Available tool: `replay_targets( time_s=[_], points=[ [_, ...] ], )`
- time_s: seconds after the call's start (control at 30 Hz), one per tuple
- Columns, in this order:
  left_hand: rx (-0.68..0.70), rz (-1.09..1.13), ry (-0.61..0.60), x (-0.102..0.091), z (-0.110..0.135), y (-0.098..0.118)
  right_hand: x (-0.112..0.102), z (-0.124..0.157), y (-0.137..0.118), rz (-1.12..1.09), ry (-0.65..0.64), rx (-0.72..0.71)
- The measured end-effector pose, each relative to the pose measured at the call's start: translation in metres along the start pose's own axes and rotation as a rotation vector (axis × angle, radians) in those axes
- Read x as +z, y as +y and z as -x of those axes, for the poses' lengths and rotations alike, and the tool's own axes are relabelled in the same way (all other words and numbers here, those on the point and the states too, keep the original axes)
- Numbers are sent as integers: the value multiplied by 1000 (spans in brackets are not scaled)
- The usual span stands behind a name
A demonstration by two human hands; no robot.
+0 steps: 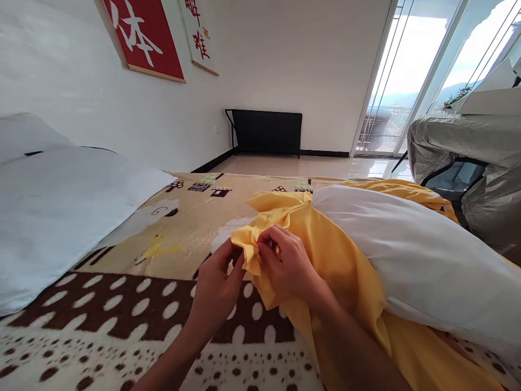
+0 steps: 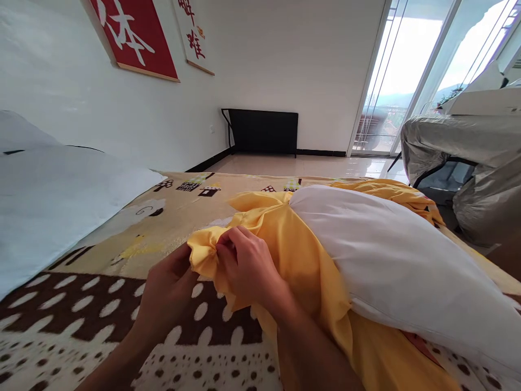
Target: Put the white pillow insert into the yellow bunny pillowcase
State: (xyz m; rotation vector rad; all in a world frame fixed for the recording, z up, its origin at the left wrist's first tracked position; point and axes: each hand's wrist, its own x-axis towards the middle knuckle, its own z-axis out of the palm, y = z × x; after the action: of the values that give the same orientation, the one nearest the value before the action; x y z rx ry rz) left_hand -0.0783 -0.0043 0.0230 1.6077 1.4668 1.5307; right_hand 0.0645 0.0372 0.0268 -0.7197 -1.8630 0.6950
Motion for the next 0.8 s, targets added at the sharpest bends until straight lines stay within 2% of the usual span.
replay_targets(
  time_s=[0.1, 0.2, 0.27, 0.4, 0.57, 0.7, 0.8],
  points=[
    [-123, 95, 7, 1, 1, 3, 1, 1, 1, 9, -28, -16],
    [-269, 331, -32, 5, 0, 1, 0, 1, 2, -24, -58, -34],
    [-312, 505, -53, 8, -1, -2, -2, 0, 4, -14, -73, -45],
    [-296, 654, -12, 11, -4, -5, -6, -2, 7, 98, -76, -60],
    [-303, 730, -23, 9, -5, -8, -8, -3, 6, 181, -113, 15],
    [-251, 672, -40, 10, -2, -17, -13, -3, -2, 47, -29, 90],
    [-197, 574, -51, 10, -1, -25, -13, -1, -10, -99, -46, 190]
  ],
)
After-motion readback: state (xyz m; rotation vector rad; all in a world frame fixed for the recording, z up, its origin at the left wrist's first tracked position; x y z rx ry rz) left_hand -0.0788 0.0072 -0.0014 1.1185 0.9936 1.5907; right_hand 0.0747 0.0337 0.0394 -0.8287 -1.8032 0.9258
